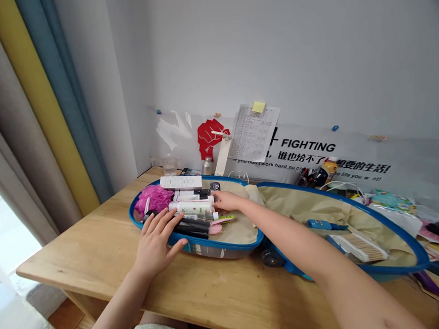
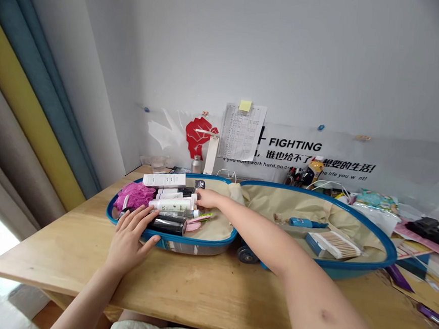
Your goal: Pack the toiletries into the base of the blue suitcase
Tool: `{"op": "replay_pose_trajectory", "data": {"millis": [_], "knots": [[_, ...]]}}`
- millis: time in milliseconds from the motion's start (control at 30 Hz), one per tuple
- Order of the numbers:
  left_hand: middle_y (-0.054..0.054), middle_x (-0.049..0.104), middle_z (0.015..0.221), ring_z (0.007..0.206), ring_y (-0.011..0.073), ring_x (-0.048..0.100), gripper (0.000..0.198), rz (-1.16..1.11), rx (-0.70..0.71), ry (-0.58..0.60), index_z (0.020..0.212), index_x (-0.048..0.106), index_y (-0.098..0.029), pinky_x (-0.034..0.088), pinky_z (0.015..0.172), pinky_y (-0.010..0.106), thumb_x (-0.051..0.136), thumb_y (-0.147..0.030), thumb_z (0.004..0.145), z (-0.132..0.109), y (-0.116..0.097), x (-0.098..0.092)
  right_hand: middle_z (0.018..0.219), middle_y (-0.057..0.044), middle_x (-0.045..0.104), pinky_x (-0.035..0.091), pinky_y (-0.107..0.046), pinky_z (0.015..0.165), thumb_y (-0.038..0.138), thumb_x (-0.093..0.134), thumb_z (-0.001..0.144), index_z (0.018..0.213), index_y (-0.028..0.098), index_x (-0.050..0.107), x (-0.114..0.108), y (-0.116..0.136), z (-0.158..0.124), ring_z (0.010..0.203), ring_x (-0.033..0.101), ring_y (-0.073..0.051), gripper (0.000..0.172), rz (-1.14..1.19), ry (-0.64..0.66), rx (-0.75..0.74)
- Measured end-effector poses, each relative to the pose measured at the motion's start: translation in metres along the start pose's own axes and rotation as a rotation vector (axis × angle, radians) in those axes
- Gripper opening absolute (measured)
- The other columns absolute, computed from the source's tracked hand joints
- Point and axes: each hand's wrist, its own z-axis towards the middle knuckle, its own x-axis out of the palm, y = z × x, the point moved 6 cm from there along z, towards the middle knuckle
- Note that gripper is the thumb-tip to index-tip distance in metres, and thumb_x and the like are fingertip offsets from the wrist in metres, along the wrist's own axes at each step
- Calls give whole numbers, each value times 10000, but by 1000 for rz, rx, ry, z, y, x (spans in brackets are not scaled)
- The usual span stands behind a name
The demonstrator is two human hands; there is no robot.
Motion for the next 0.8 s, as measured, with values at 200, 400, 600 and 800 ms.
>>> {"op": "replay_pose_trajectory", "data": {"millis": [200, 400, 600, 800], "knots": [[80, 582, 1339, 1270, 295, 484, 506, -3, 1, -1, 1347, 517, -260, 256, 1111, 460, 508, -457, 881, 0, 0, 0, 807, -5, 738, 515, -205, 618, 201, 577, 853, 1320, 172, 462, 5, 1, -3, 562, 634, -97, 482, 114, 46, -20], [76, 576, 1346, 1276, 295, 476, 516, -14, -2, -2, 1358, 504, -266, 260, 1109, 462, 508, -461, 881, 0, 1, 1, 890, -18, 738, 516, -207, 633, 295, 606, 863, 1321, 203, 493, -22, -8, -1, 607, 637, -96, 481, 170, -78, 18], [82, 576, 1345, 1276, 299, 474, 514, -7, 3, 5, 1351, 504, -254, 271, 1097, 467, 510, -463, 881, -1, 2, 2, 1170, -83, 611, 540, -371, 825, 393, 511, 925, 1241, 176, 533, -111, -110, -48, 960, 622, -163, 384, 123, -398, 233], [82, 572, 1350, 1274, 301, 478, 513, -1, 3, 13, 1352, 505, -254, 267, 1104, 469, 510, -458, 882, -1, 3, 2, 1224, -82, 580, 520, -399, 881, 376, 539, 910, 1194, 191, 566, -112, -237, -146, 1040, 592, -182, 340, 45, -547, 399]]}}
